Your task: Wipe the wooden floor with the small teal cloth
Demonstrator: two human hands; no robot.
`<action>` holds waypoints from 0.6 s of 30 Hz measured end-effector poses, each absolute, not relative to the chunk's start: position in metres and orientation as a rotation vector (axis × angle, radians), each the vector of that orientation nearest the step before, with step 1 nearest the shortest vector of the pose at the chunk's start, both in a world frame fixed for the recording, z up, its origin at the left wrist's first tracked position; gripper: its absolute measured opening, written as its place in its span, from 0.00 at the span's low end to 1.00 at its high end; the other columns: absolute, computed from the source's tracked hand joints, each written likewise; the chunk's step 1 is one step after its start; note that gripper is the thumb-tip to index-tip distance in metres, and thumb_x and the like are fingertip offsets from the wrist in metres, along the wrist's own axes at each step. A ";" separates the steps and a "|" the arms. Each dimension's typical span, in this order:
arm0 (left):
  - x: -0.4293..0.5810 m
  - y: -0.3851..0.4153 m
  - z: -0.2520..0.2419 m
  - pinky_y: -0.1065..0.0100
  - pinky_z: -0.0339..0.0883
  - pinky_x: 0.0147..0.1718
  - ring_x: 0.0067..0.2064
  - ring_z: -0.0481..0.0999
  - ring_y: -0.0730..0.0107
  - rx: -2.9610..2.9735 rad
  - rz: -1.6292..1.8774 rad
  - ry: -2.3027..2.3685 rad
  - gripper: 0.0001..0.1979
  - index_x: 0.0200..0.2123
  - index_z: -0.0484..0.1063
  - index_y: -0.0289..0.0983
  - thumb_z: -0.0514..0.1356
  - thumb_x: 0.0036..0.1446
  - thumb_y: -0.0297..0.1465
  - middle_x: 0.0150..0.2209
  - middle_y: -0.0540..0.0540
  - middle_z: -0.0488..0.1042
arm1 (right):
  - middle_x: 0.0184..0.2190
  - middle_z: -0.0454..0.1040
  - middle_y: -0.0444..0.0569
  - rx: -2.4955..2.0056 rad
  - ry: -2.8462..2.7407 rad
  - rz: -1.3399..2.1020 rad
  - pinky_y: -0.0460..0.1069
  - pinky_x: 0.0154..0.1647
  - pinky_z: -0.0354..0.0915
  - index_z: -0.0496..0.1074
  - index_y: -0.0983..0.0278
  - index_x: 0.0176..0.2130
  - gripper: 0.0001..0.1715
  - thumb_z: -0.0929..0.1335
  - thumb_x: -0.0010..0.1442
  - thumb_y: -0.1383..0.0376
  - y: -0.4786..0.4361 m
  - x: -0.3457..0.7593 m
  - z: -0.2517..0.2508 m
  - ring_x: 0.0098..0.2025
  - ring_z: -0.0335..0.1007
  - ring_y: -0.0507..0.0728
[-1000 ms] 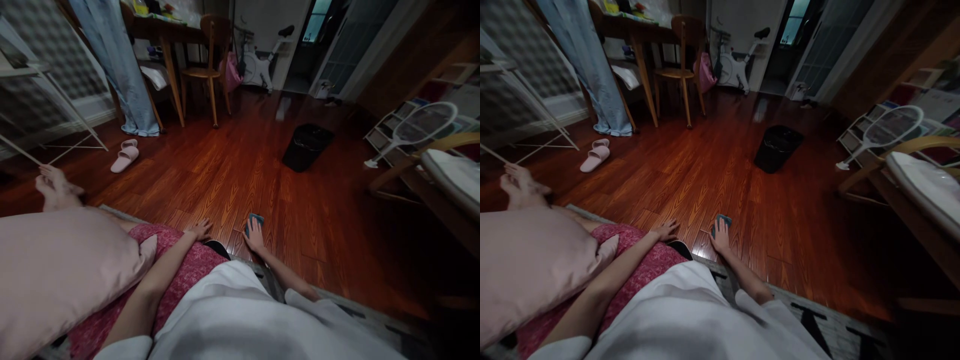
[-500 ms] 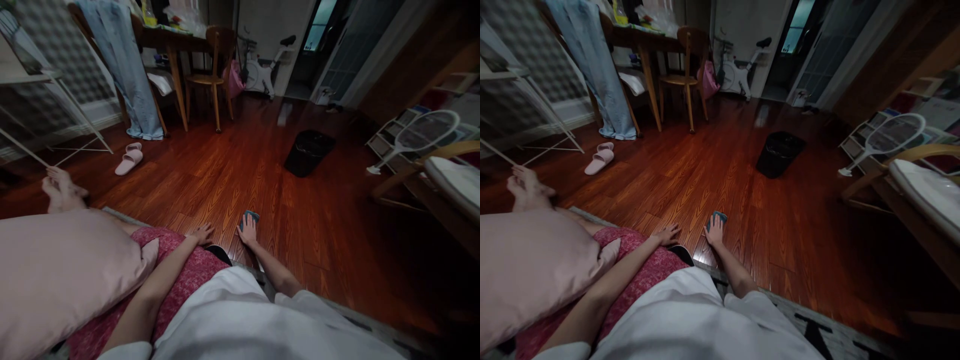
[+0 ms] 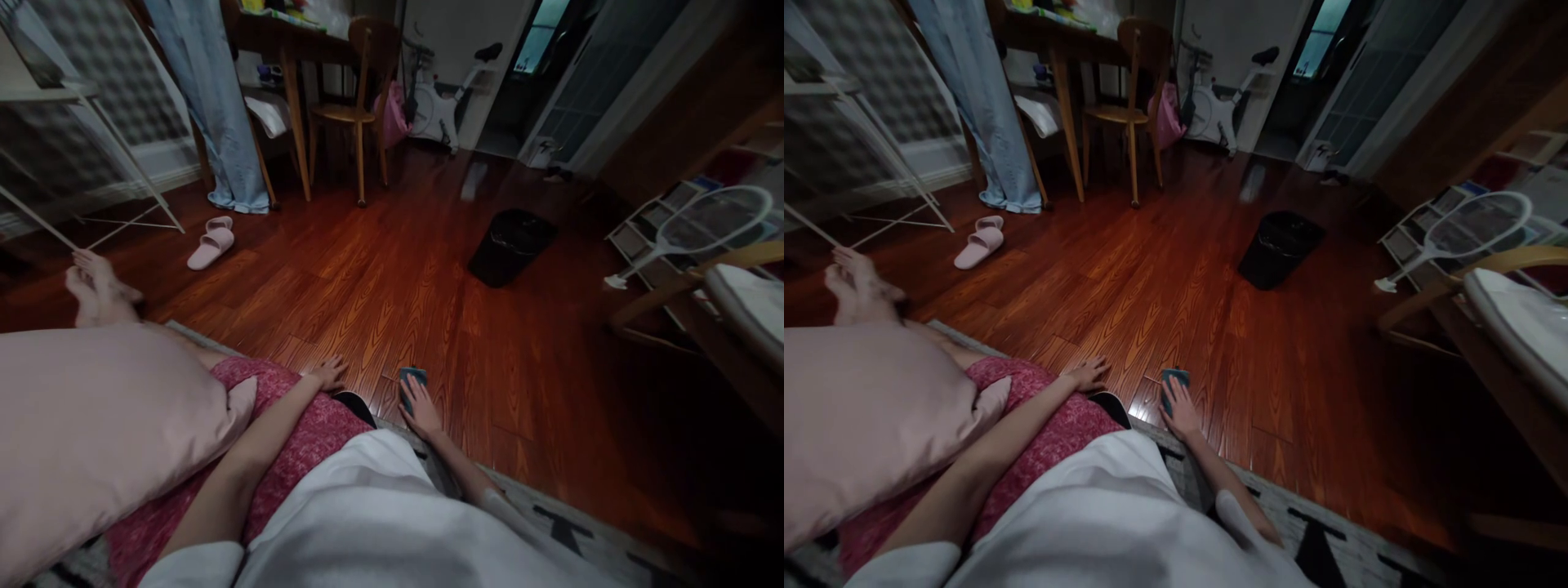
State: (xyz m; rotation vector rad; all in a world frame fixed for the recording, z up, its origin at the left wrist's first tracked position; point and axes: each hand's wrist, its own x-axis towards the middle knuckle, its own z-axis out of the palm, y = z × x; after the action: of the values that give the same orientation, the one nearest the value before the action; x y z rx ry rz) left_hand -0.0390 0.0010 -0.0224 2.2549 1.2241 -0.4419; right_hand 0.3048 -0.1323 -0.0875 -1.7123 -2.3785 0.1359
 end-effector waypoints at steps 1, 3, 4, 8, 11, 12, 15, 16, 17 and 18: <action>-0.039 0.001 -0.022 0.42 0.43 0.67 0.73 0.40 0.43 2.257 -0.451 1.224 0.41 0.73 0.49 0.42 0.56 0.64 0.51 0.75 0.36 0.40 | 0.74 0.46 0.54 -1.789 -2.314 0.126 0.60 0.73 0.42 0.49 0.63 0.73 0.38 0.53 0.71 0.51 -0.128 0.315 -0.087 0.75 0.37 0.58; -0.038 0.001 -0.019 0.43 0.42 0.67 0.74 0.40 0.44 2.262 -0.477 1.228 0.41 0.73 0.48 0.41 0.57 0.64 0.49 0.75 0.36 0.38 | 0.74 0.47 0.56 -1.971 -2.130 0.104 0.61 0.72 0.42 0.51 0.65 0.72 0.38 0.52 0.70 0.51 -0.110 0.330 -0.085 0.75 0.37 0.59; -0.038 0.001 -0.018 0.43 0.42 0.67 0.74 0.39 0.44 2.263 -0.490 1.228 0.41 0.73 0.47 0.40 0.57 0.64 0.48 0.75 0.36 0.37 | 0.74 0.47 0.58 -2.058 -2.025 0.095 0.61 0.72 0.42 0.52 0.67 0.71 0.38 0.52 0.70 0.52 -0.097 0.334 -0.085 0.75 0.38 0.60; -0.037 0.001 -0.015 0.44 0.42 0.68 0.74 0.38 0.46 2.267 -0.525 1.228 0.41 0.73 0.46 0.39 0.57 0.64 0.47 0.75 0.35 0.36 | 0.73 0.45 0.69 -2.237 -1.743 0.070 0.65 0.72 0.39 0.51 0.77 0.70 0.42 0.51 0.70 0.52 -0.049 0.325 -0.083 0.75 0.37 0.65; -0.037 0.001 -0.015 0.44 0.42 0.67 0.74 0.37 0.46 2.275 -0.540 1.228 0.40 0.73 0.48 0.40 0.57 0.64 0.47 0.75 0.36 0.37 | 0.73 0.44 0.70 -2.214 -1.742 0.062 0.67 0.71 0.38 0.48 0.78 0.71 0.43 0.51 0.70 0.52 -0.035 0.299 -0.086 0.75 0.36 0.67; -0.037 0.001 -0.014 0.43 0.42 0.67 0.74 0.37 0.46 2.276 -0.541 1.230 0.39 0.73 0.49 0.40 0.56 0.65 0.47 0.75 0.36 0.37 | 0.73 0.44 0.68 -2.189 -1.775 0.065 0.67 0.71 0.38 0.48 0.76 0.72 0.42 0.52 0.70 0.51 -0.037 0.289 -0.087 0.75 0.36 0.66; -0.037 0.001 -0.013 0.43 0.42 0.67 0.74 0.38 0.46 2.267 -0.526 1.234 0.39 0.73 0.49 0.40 0.56 0.65 0.47 0.75 0.36 0.38 | 0.74 0.46 0.61 -2.001 -2.020 0.096 0.64 0.72 0.40 0.49 0.69 0.72 0.41 0.54 0.69 0.50 -0.063 0.264 -0.092 0.75 0.36 0.63; -0.037 0.000 -0.013 0.43 0.42 0.67 0.74 0.38 0.46 2.264 -0.516 1.233 0.39 0.73 0.49 0.40 0.56 0.65 0.47 0.75 0.36 0.38 | 0.74 0.46 0.59 -1.901 -2.131 0.112 0.63 0.72 0.41 0.49 0.68 0.72 0.41 0.54 0.70 0.49 -0.077 0.260 -0.093 0.75 0.37 0.62; -0.036 0.000 -0.013 0.43 0.42 0.67 0.74 0.38 0.45 2.261 -0.506 1.232 0.38 0.73 0.49 0.40 0.56 0.65 0.47 0.74 0.36 0.39 | 0.74 0.46 0.58 -1.794 -2.237 0.128 0.62 0.72 0.42 0.49 0.66 0.73 0.41 0.55 0.70 0.49 -0.091 0.259 -0.093 0.75 0.37 0.61; -0.036 -0.001 -0.013 0.42 0.41 0.67 0.74 0.38 0.45 2.257 -0.497 1.233 0.38 0.73 0.50 0.40 0.56 0.65 0.46 0.74 0.36 0.39 | 0.74 0.45 0.56 -1.694 -2.323 0.144 0.61 0.72 0.42 0.48 0.64 0.73 0.40 0.55 0.70 0.49 -0.106 0.262 -0.094 0.75 0.37 0.60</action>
State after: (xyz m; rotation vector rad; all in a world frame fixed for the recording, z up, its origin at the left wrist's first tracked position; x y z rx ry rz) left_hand -0.0363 -0.0006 -0.0131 2.2565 1.2332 -0.4975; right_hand 0.2616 -0.1060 -0.0936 -1.6942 -2.3235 0.1442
